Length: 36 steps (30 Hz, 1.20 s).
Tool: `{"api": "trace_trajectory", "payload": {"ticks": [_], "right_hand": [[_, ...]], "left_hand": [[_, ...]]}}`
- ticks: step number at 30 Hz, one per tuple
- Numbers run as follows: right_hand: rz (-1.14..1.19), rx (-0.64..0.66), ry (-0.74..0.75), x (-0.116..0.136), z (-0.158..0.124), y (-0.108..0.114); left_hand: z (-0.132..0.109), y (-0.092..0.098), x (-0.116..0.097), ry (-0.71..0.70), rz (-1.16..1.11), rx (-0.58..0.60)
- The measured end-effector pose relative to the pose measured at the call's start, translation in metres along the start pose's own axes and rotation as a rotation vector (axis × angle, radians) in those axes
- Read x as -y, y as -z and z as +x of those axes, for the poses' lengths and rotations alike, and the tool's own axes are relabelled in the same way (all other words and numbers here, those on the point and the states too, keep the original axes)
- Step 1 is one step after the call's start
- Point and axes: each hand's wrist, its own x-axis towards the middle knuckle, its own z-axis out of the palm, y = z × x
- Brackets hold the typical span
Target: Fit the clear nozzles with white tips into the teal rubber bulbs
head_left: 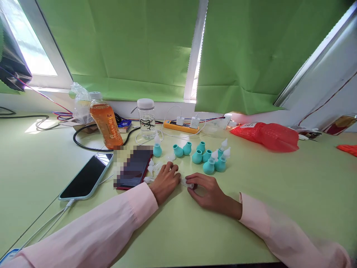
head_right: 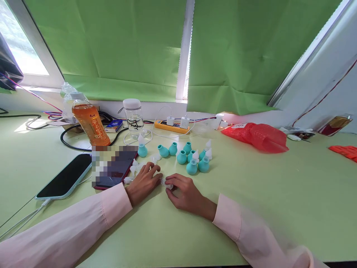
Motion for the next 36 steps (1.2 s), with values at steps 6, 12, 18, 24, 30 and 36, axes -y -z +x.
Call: {"api": "trace_trajectory", "payload": {"ticks": [6,12,18,24,30,36], "right_hand": [[0.055,0.015,-0.1,0.002,0.002,0.002],[0.097,0.077,-0.202,0.001,0.004,0.004],[0.116,0.098,-0.185,0.002,0.004,0.005],[0.193,0.117,-0.229,0.002,0.004,0.003],[0.201,0.118,-0.266,0.002,0.004,0.003],[0.212,0.105,-0.287,0.003,0.004,0.003]], "left_hand": [[-0.004,0.002,0.001,0.001,0.003,-0.076],[-0.007,0.001,0.005,-0.073,-0.216,-0.273],[-0.007,0.008,0.001,0.037,-0.51,-0.222],[-0.008,0.008,-0.004,0.086,-0.58,-0.135],[-0.012,0.011,-0.004,-0.012,-0.489,-0.155],[-0.016,0.01,-0.006,-0.165,-0.234,-0.195]]}}
